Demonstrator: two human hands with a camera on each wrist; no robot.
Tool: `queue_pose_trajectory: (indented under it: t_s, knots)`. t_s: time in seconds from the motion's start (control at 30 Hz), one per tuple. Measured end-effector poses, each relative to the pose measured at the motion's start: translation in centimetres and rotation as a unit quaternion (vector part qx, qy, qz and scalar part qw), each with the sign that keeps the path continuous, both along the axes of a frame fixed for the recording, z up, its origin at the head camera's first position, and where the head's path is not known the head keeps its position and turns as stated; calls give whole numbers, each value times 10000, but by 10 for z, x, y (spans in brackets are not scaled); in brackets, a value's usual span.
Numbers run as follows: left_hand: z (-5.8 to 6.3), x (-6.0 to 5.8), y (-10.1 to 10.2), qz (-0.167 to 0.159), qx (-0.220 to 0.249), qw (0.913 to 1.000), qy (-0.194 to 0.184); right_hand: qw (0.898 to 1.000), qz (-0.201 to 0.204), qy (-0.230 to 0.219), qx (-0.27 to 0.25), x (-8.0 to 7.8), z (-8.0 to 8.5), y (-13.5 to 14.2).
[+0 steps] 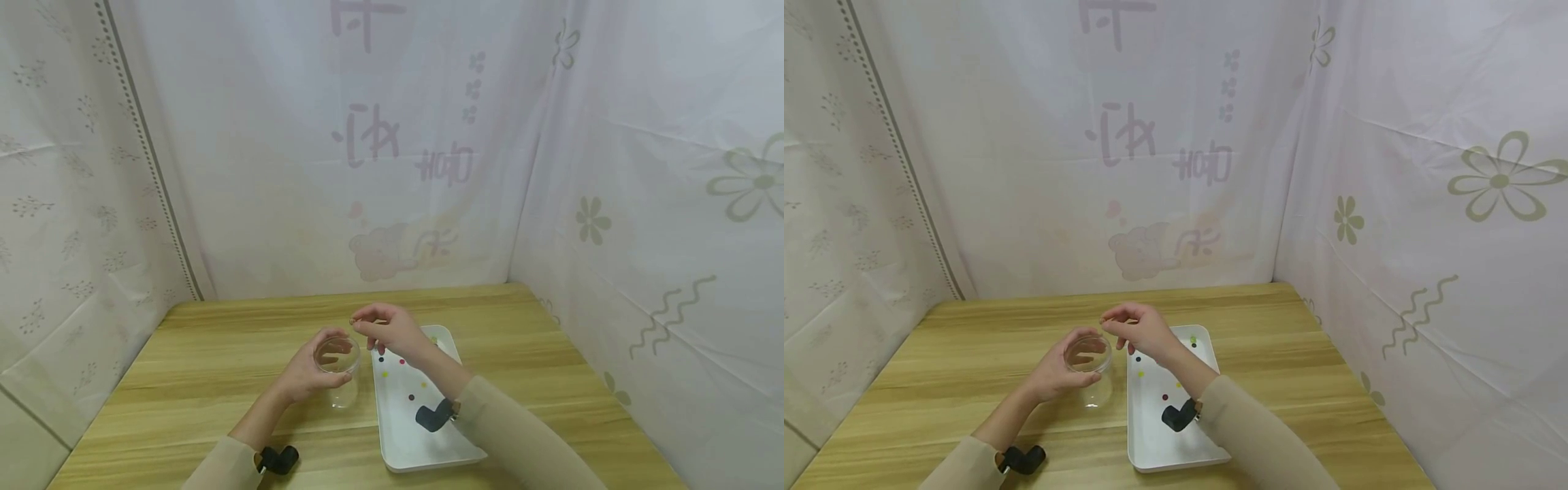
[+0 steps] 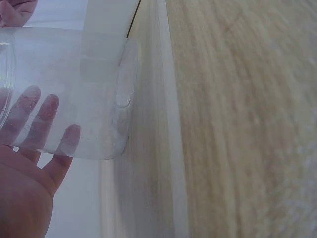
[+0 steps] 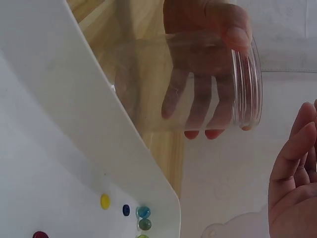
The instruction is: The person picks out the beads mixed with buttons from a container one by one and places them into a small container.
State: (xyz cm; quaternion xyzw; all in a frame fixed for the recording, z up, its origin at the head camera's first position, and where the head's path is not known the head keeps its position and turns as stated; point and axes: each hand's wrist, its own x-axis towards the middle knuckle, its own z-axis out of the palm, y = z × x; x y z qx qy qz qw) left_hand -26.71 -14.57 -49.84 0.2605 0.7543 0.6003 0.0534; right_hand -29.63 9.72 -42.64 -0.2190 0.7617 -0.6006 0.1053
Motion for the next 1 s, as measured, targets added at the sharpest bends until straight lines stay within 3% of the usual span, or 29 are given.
queue_pose_trajectory:
  t_s: [0.2,1.0]
  knots:
    - [0,-1,0,-59,-24,10000,-15,9999,123,-15,-15,4,3,-6]
    - [-1,0,1,58,-60,10000,33,9989,428,-132,132,17,-8,-15]
